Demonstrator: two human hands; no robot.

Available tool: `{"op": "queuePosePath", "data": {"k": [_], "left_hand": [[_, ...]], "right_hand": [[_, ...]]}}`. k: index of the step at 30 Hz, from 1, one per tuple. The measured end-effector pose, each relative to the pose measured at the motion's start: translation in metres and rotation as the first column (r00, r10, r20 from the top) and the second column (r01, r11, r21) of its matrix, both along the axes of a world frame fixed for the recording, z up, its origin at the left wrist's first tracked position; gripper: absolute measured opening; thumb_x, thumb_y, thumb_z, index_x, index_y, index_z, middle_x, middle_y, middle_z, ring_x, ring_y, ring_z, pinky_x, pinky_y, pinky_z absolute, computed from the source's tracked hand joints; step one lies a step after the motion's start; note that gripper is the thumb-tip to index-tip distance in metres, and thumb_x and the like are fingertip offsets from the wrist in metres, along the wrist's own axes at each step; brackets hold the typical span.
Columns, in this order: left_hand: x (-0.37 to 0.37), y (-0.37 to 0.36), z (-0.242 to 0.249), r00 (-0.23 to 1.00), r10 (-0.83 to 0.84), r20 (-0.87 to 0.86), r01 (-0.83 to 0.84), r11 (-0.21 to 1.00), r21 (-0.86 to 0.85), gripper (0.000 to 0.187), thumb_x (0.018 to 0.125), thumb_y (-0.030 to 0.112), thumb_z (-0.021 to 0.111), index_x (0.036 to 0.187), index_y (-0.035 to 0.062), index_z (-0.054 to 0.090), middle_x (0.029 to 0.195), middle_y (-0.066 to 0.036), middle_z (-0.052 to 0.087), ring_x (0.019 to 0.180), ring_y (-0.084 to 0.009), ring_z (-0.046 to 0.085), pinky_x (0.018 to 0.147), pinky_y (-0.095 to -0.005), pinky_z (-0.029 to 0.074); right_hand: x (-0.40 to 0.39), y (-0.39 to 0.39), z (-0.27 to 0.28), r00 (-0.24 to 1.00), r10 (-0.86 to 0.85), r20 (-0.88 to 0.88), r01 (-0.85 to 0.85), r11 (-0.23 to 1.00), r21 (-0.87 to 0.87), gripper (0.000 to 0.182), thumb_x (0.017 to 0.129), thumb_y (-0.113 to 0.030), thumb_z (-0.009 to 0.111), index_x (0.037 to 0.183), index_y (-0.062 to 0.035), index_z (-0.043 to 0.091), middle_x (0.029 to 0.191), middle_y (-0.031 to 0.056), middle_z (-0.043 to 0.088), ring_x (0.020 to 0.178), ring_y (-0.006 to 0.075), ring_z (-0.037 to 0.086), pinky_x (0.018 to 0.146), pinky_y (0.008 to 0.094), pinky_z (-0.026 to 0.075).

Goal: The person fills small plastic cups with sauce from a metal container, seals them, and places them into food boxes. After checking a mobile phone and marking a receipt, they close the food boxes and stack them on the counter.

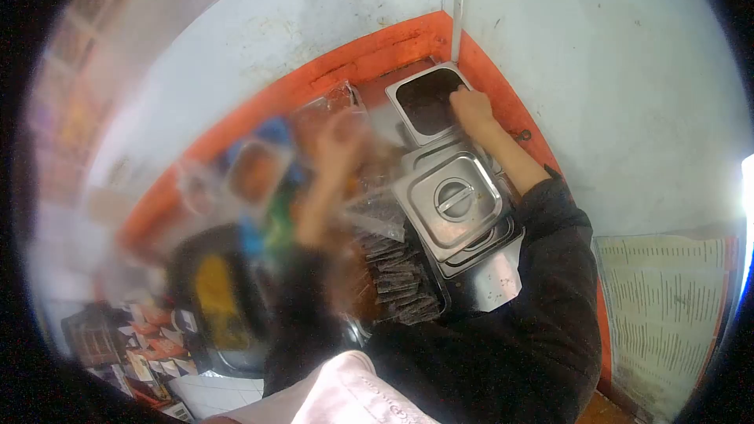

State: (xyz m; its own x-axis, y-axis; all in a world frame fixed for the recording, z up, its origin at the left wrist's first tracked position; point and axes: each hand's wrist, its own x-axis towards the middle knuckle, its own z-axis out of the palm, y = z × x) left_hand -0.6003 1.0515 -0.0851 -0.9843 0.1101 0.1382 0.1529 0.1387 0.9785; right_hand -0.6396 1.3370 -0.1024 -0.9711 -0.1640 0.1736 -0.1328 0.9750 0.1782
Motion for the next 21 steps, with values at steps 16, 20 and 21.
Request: {"op": "queuePosePath", "data": {"k": [16,20,21], "left_hand": [[-0.023,0.027,-0.011,0.997,0.012,-0.081,-0.024,0.989,-0.146,0.059,0.072,0.029,0.078,0.119,0.0012,0.057,0.101,-0.012,0.065,0.092,-0.017,0.06,0.082,-0.0298,0.045],[-0.026,0.038,-0.012,0.994,0.025,-0.105,-0.035,0.995,-0.093,0.06,0.07,0.029,0.079,0.119,0.0012,0.057,0.099,-0.012,0.065,0.09,-0.0176,0.06,0.082,-0.0312,0.046],[-0.027,0.041,-0.014,0.988,0.051,-0.147,-0.067,0.992,-0.105,0.061,0.07,0.03,0.079,0.119,0.0012,0.057,0.099,-0.012,0.065,0.091,-0.0184,0.06,0.082,-0.0322,0.046]], "right_hand": [[0.005,0.016,-0.015,0.954,0.159,0.256,0.151,0.483,-0.862,0.019,0.078,-0.016,0.067,0.084,0.0022,0.069,0.073,0.0141,0.065,0.065,0.0225,0.063,0.06,0.0314,0.049],[0.014,0.027,-0.014,0.904,0.217,0.369,0.353,0.107,-0.929,0.018,0.085,-0.018,0.065,0.09,-0.0013,0.069,0.064,-0.0002,0.058,0.053,0.0062,0.051,0.046,0.0227,0.039],[0.015,0.029,-0.014,0.905,0.217,0.366,0.351,0.108,-0.93,0.018,0.085,-0.018,0.065,0.09,-0.0013,0.069,0.064,-0.0002,0.058,0.053,0.0062,0.051,0.046,0.0227,0.039]]}}
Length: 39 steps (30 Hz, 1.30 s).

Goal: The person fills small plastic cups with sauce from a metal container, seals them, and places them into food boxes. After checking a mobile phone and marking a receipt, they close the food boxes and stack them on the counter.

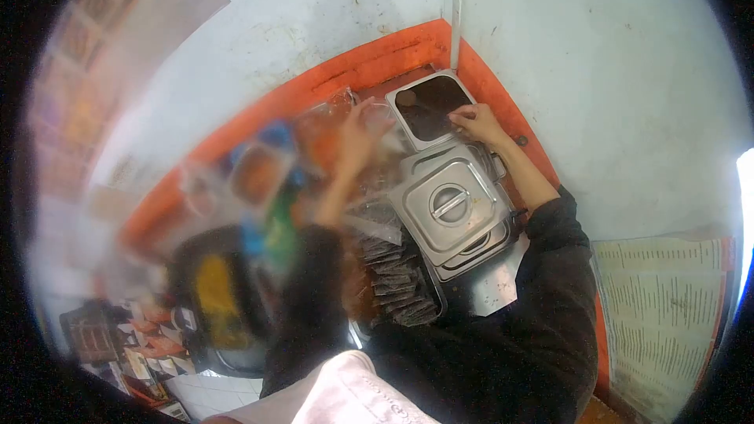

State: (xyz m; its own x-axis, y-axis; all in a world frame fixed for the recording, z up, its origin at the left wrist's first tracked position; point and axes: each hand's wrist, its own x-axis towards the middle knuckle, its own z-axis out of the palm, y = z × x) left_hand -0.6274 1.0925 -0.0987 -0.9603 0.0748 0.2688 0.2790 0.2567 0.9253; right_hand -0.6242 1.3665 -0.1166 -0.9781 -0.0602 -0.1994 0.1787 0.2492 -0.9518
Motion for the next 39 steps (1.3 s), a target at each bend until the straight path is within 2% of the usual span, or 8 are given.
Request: {"op": "queuePosePath", "data": {"k": [2,5,8,14,17,24,30,39], "left_hand": [[-0.003,0.003,-0.004,0.999,0.028,-0.044,-0.029,0.999,-0.014,0.062,0.069,0.03,0.08,0.118,0.0011,0.057,0.098,-0.012,0.065,0.091,-0.0192,0.061,0.083,-0.0332,0.046],[-0.005,0.005,-0.006,0.998,0.039,-0.052,-0.042,0.997,-0.063,0.061,0.068,0.031,0.08,0.116,0.0011,0.058,0.096,-0.013,0.065,0.089,-0.0209,0.061,0.081,-0.0344,0.047],[-0.007,0.005,-0.011,0.999,0.034,-0.041,-0.04,0.989,-0.141,0.059,0.068,0.032,0.081,0.113,0.0012,0.059,0.094,-0.014,0.065,0.086,-0.0237,0.061,0.079,-0.0355,0.048],[-0.001,0.01,-0.004,0.995,0.002,-0.1,-0.02,0.983,-0.18,0.058,0.065,0.031,0.083,0.109,0.0012,0.06,0.096,-0.016,0.065,0.086,-0.0288,0.061,0.078,-0.0373,0.049],[-0.003,0.013,-0.005,1.0,-0.017,0.009,0.019,0.978,-0.207,0.058,0.063,0.03,0.084,0.108,0.0013,0.06,0.099,-0.017,0.064,0.087,-0.0296,0.061,0.078,-0.0385,0.049],[-0.009,0.018,-0.012,0.999,-0.044,-0.003,0.042,0.971,-0.236,0.058,0.062,0.029,0.084,0.107,0.0013,0.06,0.1,-0.017,0.063,0.09,-0.0302,0.06,0.081,-0.039,0.048],[-0.005,0.023,-0.01,0.997,-0.04,-0.07,0.022,0.969,-0.245,0.058,0.063,0.027,0.084,0.107,-0.0011,0.059,0.102,-0.018,0.062,0.094,-0.0316,0.059,0.083,-0.0389,0.047],[-0.009,0.024,-0.016,0.992,-0.03,-0.124,-0.001,0.971,-0.24,0.055,0.064,0.025,0.083,0.106,-0.0015,0.059,0.099,-0.018,0.064,0.092,-0.0317,0.062,0.081,-0.0386,0.049]], "right_hand": [[0.002,0.005,-0.002,1.0,0.016,-0.014,-0.016,0.998,-0.056,0.018,0.087,-0.018,0.065,0.094,-0.0019,0.067,0.062,-0.0015,0.055,0.048,0.0034,0.044,0.04,0.02,0.031],[0.009,0.007,-0.008,0.997,-0.043,-0.057,0.04,0.998,-0.053,0.018,0.086,-0.018,0.066,0.094,-0.0015,0.067,0.062,-0.0019,0.055,0.047,0.0035,0.043,0.04,0.0205,0.03],[0.032,-0.006,0.013,0.987,-0.117,-0.11,0.098,0.981,-0.17,0.018,0.087,-0.018,0.066,0.094,-0.001,0.067,0.062,-0.0025,0.054,0.046,0.003,0.042,0.04,0.0203,0.029],[0.057,-0.005,0.011,0.967,-0.193,-0.165,0.171,0.976,-0.137,0.018,0.088,-0.015,0.065,0.096,0.0005,0.067,0.064,-0.0021,0.057,0.048,0.0028,0.043,0.04,0.0197,0.03],[0.058,-0.001,0.001,0.962,-0.197,-0.188,0.186,0.98,-0.075,0.018,0.088,-0.015,0.064,0.096,0.0008,0.067,0.067,-0.0013,0.058,0.047,0.0026,0.043,0.041,0.0193,0.031],[0.061,-0.01,0.033,0.967,-0.19,-0.168,0.167,0.976,-0.139,0.017,0.087,-0.015,0.064,0.095,-0.0005,0.068,0.074,-0.0001,0.062,0.051,0.0028,0.045,0.044,0.0188,0.034],[0.068,-0.028,0.037,0.956,-0.147,-0.256,0.137,0.989,-0.056,0.018,0.087,-0.015,0.064,0.095,0.0007,0.068,0.078,0.0023,0.065,0.06,0.0078,0.054,0.051,0.0224,0.043],[0.08,-0.048,0.048,0.845,-0.027,-0.535,0.25,0.903,0.349,0.013,0.084,-0.008,0.063,0.094,0.0002,0.066,0.083,0.0122,0.062,0.072,0.0248,0.06,0.064,0.0321,0.046]]}}
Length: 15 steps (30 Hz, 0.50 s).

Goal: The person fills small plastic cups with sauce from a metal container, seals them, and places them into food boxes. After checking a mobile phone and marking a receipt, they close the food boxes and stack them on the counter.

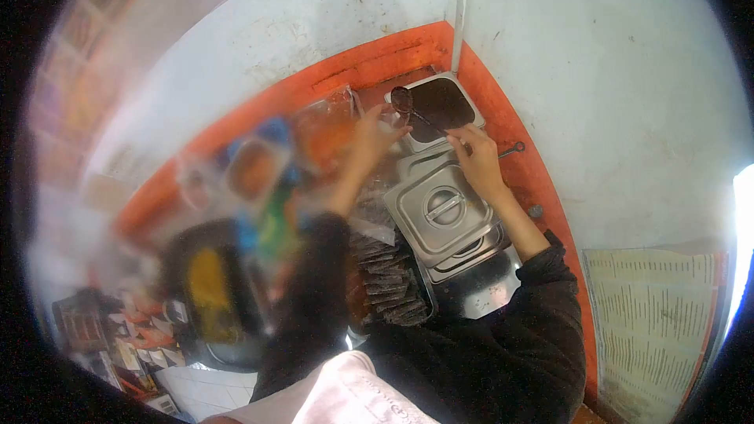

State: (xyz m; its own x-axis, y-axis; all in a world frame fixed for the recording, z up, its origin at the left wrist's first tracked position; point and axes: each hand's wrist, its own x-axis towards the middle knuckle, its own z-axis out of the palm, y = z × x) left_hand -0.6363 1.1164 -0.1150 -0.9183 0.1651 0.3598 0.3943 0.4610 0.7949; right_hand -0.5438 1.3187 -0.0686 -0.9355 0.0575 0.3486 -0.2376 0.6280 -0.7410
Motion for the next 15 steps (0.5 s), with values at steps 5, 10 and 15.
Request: {"op": "queuePosePath", "data": {"k": [5,10,15], "left_hand": [[-0.001,0.002,-0.007,0.999,-0.011,-0.031,0.013,0.998,0.062,0.052,0.064,0.02,0.083,0.105,-0.0017,0.059,0.099,-0.017,0.065,0.088,-0.0309,0.063,0.079,-0.0374,0.05],[-0.002,0.003,-0.012,0.997,0.001,-0.075,0.009,0.989,0.144,0.049,0.064,0.017,0.083,0.103,-0.0015,0.06,0.09,-0.014,0.065,0.079,-0.0253,0.064,0.072,-0.0349,0.051],[-0.003,0.003,-0.011,1.0,-0.019,0.01,0.018,0.994,0.11,0.047,0.065,0.014,0.082,0.103,-0.0017,0.06,0.079,-0.011,0.063,0.072,-0.0197,0.06,0.066,-0.0318,0.049]], "right_hand": [[-0.005,0.003,-0.016,0.962,0.077,-0.262,-0.045,0.991,0.127,0.016,0.085,-0.003,0.06,0.1,0.0011,0.064,0.086,0.0136,0.059,0.077,0.0288,0.058,0.065,0.0351,0.047],[-0.004,0.005,-0.018,0.934,0.118,-0.338,-0.009,0.951,0.309,0.028,0.079,0.002,0.058,0.106,0.0001,0.063,0.092,0.0132,0.059,0.08,0.0289,0.059,0.069,0.0359,0.049],[-0.004,0.01,-0.018,0.881,0.213,-0.423,0.046,0.851,0.523,0.041,0.071,0.003,0.057,0.112,-0.002,0.062,0.095,0.012,0.06,0.081,0.0291,0.059,0.072,0.0362,0.05]]}}
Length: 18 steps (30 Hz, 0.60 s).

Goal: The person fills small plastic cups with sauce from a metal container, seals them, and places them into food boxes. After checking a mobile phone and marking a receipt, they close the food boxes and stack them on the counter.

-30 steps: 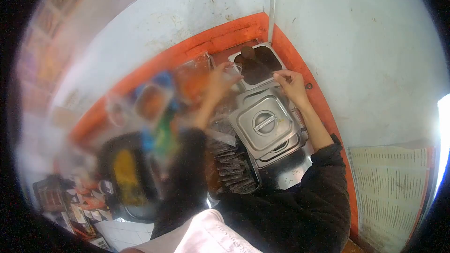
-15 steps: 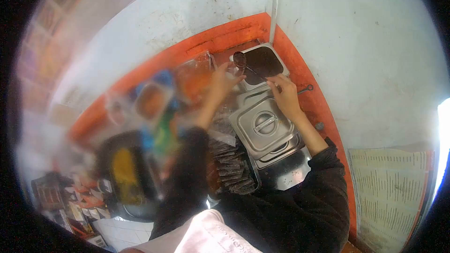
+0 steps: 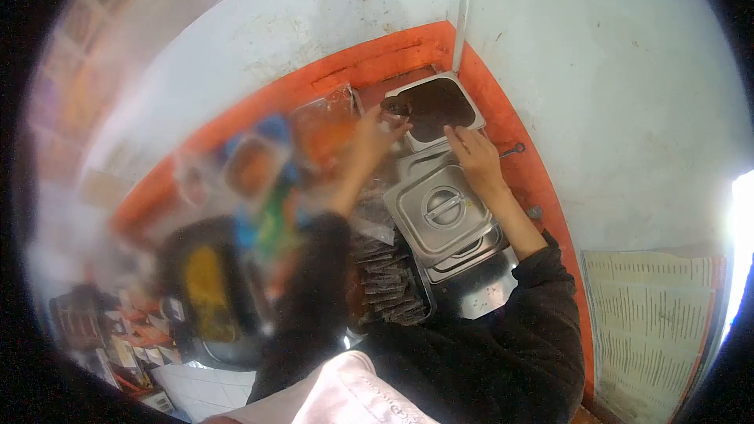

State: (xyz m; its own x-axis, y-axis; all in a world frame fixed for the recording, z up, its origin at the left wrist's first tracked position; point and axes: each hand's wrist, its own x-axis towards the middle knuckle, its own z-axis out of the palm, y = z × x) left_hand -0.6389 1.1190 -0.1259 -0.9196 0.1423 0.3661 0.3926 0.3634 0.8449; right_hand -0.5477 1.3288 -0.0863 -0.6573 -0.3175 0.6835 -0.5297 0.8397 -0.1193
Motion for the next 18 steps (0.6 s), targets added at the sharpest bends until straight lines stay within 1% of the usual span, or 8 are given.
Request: {"op": "queuePosePath", "data": {"k": [3,5,8,11,14,15,16,18], "left_hand": [[0.008,0.001,0.01,1.0,0.01,-0.013,-0.01,1.0,0.015,0.045,0.066,0.013,0.082,0.103,-0.0017,0.059,0.079,-0.01,0.062,0.071,-0.0181,0.06,0.066,-0.0307,0.049],[0.011,0.001,0.014,0.998,0.048,-0.044,-0.046,0.999,0.024,0.045,0.066,0.012,0.081,0.103,-0.0016,0.059,0.081,-0.011,0.063,0.071,-0.0175,0.06,0.066,-0.0304,0.049],[0.012,0.0,0.014,0.993,0.032,-0.116,-0.031,0.999,0.011,0.046,0.066,0.011,0.081,0.105,-0.001,0.058,0.086,-0.011,0.063,0.074,-0.0175,0.061,0.069,-0.0308,0.049],[0.013,0.0,0.011,0.994,0.044,-0.099,-0.044,0.999,0.001,0.048,0.067,0.01,0.081,0.107,-0.0001,0.058,0.091,-0.011,0.063,0.077,-0.0181,0.062,0.072,-0.0316,0.049],[0.015,-0.001,0.007,0.992,0.041,-0.116,-0.033,0.997,0.069,0.048,0.067,0.01,0.081,0.107,0.0006,0.057,0.094,-0.012,0.064,0.082,-0.0204,0.063,0.075,-0.0318,0.049],[0.015,-0.001,0.005,0.991,0.048,-0.121,-0.037,0.995,0.09,0.048,0.067,0.01,0.08,0.108,0.0008,0.057,0.097,-0.012,0.064,0.085,-0.0215,0.063,0.077,-0.0319,0.049],[0.018,-0.002,0.01,0.99,0.054,-0.129,-0.039,0.993,0.112,0.047,0.068,0.011,0.08,0.108,0.0011,0.057,0.1,-0.013,0.064,0.087,-0.0226,0.063,0.078,-0.032,0.049],[0.032,-0.002,0.027,0.987,0.075,-0.139,-0.061,0.993,0.103,0.048,0.068,0.011,0.08,0.109,0.0013,0.057,0.101,-0.013,0.064,0.09,-0.0234,0.063,0.08,-0.0321,0.049]], "right_hand": [[0.002,-0.003,-0.001,1.0,0.006,0.003,-0.006,1.0,-0.013,0.032,0.076,0.003,0.058,0.107,-0.0011,0.064,0.092,0.0121,0.06,0.082,0.0297,0.058,0.071,0.0359,0.049],[0.004,-0.011,0.005,0.966,0.047,0.254,0.062,0.913,-0.403,0.019,0.082,0.0,0.06,0.1,0.0005,0.065,0.088,0.0111,0.061,0.076,0.0228,0.06,0.065,0.0322,0.048],[0.002,-0.007,0.01,0.879,0.088,0.469,0.236,0.775,-0.586,0.014,0.086,-0.007,0.062,0.094,0.0032,0.066,0.078,0.0103,0.062,0.065,0.0146,0.059,0.057,0.0283,0.045],[-0.008,0.003,0.017,0.769,0.168,0.616,0.379,0.657,-0.652,0.017,0.085,-0.01,0.064,0.093,0.0043,0.066,0.07,0.0092,0.063,0.058,0.0091,0.057,0.054,0.0251,0.043],[-0.022,0.011,0.017,0.726,0.057,0.686,0.428,0.743,-0.514,0.017,0.084,-0.011,0.065,0.09,0.0044,0.066,0.065,0.0102,0.062,0.053,0.016,0.057,0.053,0.0278,0.045],[-0.03,0.018,0.003,0.827,-0.065,0.558,0.339,0.849,-0.405,0.013,0.081,-0.009,0.066,0.089,0.0013,0.068,0.075,0.0119,0.065,0.069,0.0238,0.062,0.064,0.0326,0.048],[-0.03,0.015,0.001,0.829,-0.062,0.555,0.336,0.85,-0.407,0.013,0.081,-0.009,0.066,0.089,0.0013,0.068,0.075,0.0119,0.065,0.069,0.0238,0.062,0.064,0.0326,0.048],[-0.032,0.005,0.002,0.988,-0.122,0.089,0.131,0.986,-0.1,0.014,0.075,-0.008,0.067,0.088,-0.0024,0.068,0.089,0.0122,0.064,0.09,0.0298,0.059,0.08,0.0378,0.045]]}}
